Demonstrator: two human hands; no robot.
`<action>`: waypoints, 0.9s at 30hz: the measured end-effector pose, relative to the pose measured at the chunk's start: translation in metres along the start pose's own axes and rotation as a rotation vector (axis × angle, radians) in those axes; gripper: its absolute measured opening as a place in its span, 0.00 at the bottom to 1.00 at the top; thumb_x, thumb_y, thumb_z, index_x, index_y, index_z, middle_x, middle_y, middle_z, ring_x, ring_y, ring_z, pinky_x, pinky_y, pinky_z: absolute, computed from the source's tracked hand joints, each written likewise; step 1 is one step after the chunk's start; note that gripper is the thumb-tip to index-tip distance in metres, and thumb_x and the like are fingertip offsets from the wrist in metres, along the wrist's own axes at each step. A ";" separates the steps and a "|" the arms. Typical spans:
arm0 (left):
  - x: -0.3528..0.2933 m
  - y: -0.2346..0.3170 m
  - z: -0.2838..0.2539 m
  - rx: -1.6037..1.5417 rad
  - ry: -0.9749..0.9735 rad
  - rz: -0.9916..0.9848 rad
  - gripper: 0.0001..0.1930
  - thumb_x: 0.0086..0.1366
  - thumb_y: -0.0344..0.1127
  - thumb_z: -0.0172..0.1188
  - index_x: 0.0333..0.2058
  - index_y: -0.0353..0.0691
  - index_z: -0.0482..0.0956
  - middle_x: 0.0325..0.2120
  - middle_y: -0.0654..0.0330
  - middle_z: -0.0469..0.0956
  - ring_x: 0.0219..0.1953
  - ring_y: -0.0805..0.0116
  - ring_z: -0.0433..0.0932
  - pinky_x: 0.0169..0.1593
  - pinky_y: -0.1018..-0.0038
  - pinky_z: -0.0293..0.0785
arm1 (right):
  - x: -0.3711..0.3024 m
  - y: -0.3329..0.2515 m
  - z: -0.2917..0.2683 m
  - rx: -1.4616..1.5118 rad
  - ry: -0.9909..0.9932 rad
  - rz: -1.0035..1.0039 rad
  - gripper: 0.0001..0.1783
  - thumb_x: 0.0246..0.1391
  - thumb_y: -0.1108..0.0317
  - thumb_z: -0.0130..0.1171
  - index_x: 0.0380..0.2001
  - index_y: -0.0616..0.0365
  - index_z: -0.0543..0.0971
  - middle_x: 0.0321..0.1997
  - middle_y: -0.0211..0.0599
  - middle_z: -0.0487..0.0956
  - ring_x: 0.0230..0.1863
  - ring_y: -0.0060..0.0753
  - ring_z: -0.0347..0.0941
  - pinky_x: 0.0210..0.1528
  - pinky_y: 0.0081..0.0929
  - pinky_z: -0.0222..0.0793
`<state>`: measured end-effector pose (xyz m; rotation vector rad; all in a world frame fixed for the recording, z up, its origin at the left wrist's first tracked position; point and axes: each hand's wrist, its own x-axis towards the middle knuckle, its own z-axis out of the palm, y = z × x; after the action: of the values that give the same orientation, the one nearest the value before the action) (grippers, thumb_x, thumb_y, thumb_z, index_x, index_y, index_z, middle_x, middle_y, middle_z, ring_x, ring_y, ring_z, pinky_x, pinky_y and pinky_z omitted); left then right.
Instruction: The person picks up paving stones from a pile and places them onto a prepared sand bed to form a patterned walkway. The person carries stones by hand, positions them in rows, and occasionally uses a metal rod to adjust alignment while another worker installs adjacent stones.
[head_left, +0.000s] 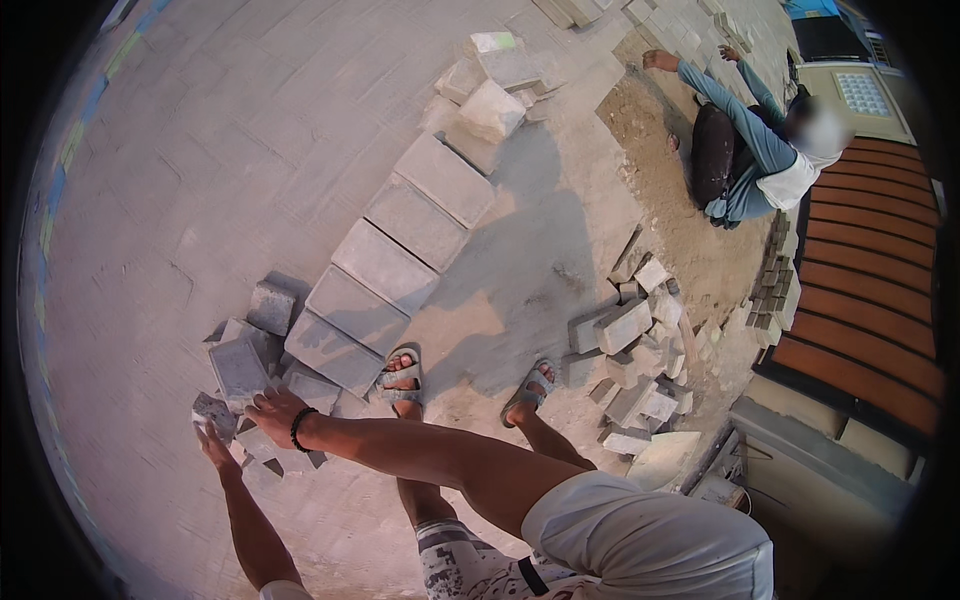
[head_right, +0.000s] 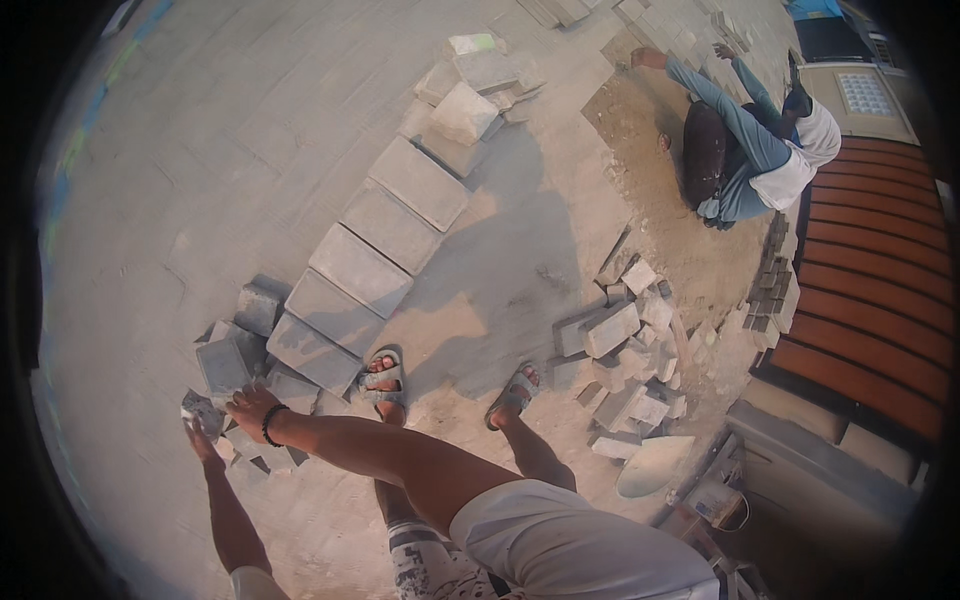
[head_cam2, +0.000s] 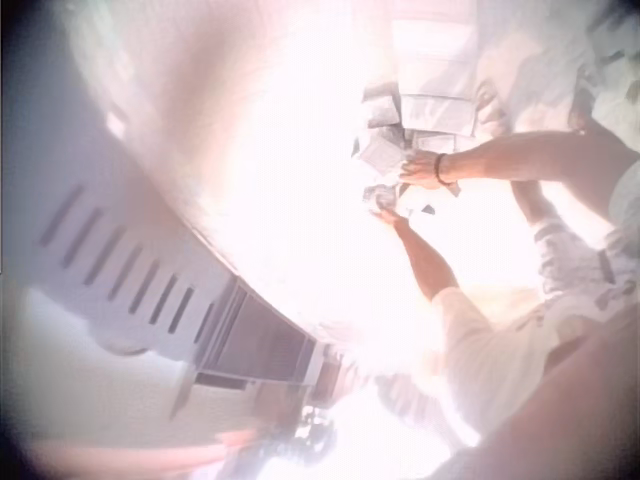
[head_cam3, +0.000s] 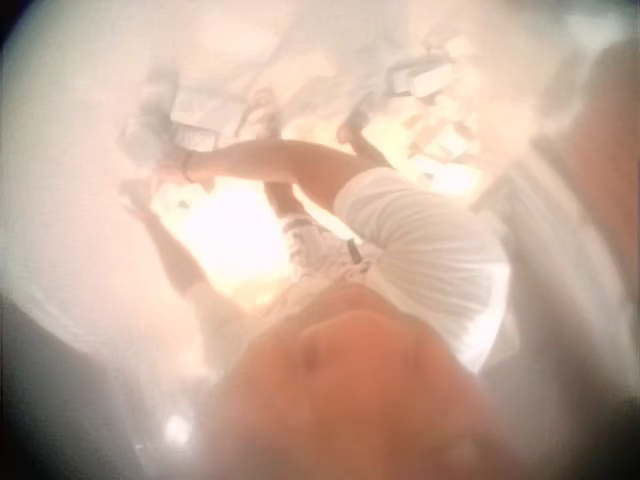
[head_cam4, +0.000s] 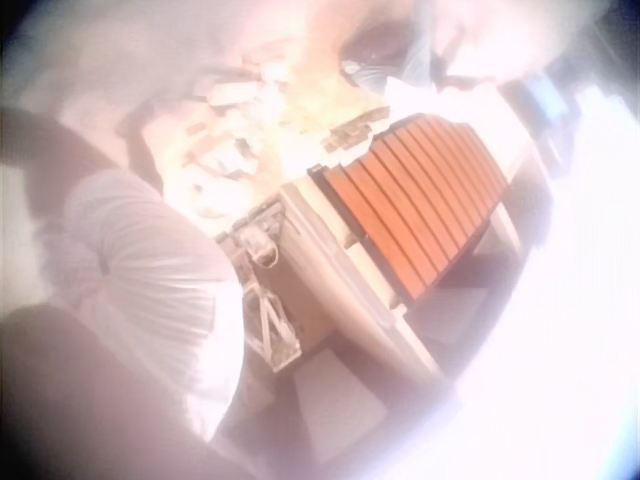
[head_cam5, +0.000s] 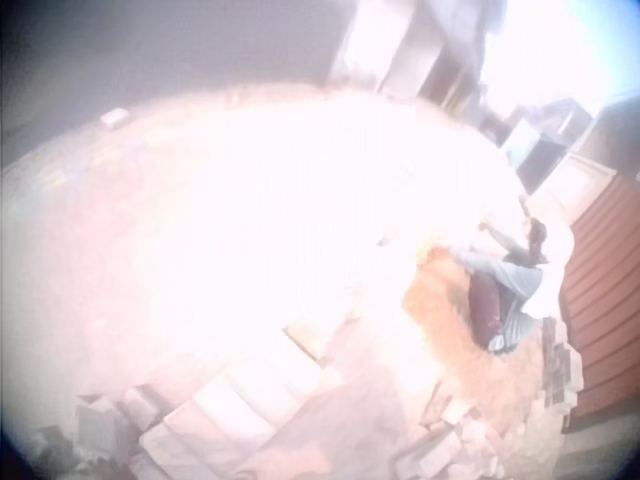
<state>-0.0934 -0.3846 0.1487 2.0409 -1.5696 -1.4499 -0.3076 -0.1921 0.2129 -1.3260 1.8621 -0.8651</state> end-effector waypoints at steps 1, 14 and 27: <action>0.002 -0.013 0.006 0.012 -0.067 -0.022 0.37 0.62 0.53 0.51 0.63 0.41 0.52 0.60 0.52 0.59 0.60 0.57 0.60 0.61 0.63 0.54 | -0.009 -0.003 0.005 0.040 -0.121 -0.017 0.21 0.45 0.72 0.51 0.46 0.63 0.68 0.42 0.48 0.72 0.48 0.48 0.68 0.46 0.40 0.64; -0.165 -0.012 0.117 0.377 -0.493 0.180 0.25 0.59 0.39 0.56 0.52 0.30 0.67 0.47 0.46 0.72 0.48 0.55 0.73 0.51 0.66 0.68 | -0.561 0.156 -0.156 -0.201 -0.386 1.603 0.16 0.50 0.63 0.48 0.37 0.59 0.80 0.43 0.52 0.78 0.47 0.48 0.75 0.46 0.42 0.71; -0.400 0.049 0.117 0.595 -0.667 -0.067 0.21 0.58 0.42 0.55 0.49 0.39 0.71 0.33 0.56 0.76 0.26 0.65 0.76 0.26 0.73 0.67 | -0.828 -0.030 -0.022 1.094 -0.146 2.026 0.21 0.51 0.56 0.51 0.47 0.51 0.75 0.45 0.40 0.78 0.37 0.38 0.78 0.40 0.33 0.74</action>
<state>-0.2002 -0.0323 0.3509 1.9904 -2.4576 -2.0165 -0.1069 0.5958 0.3736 1.1215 1.2080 -0.3186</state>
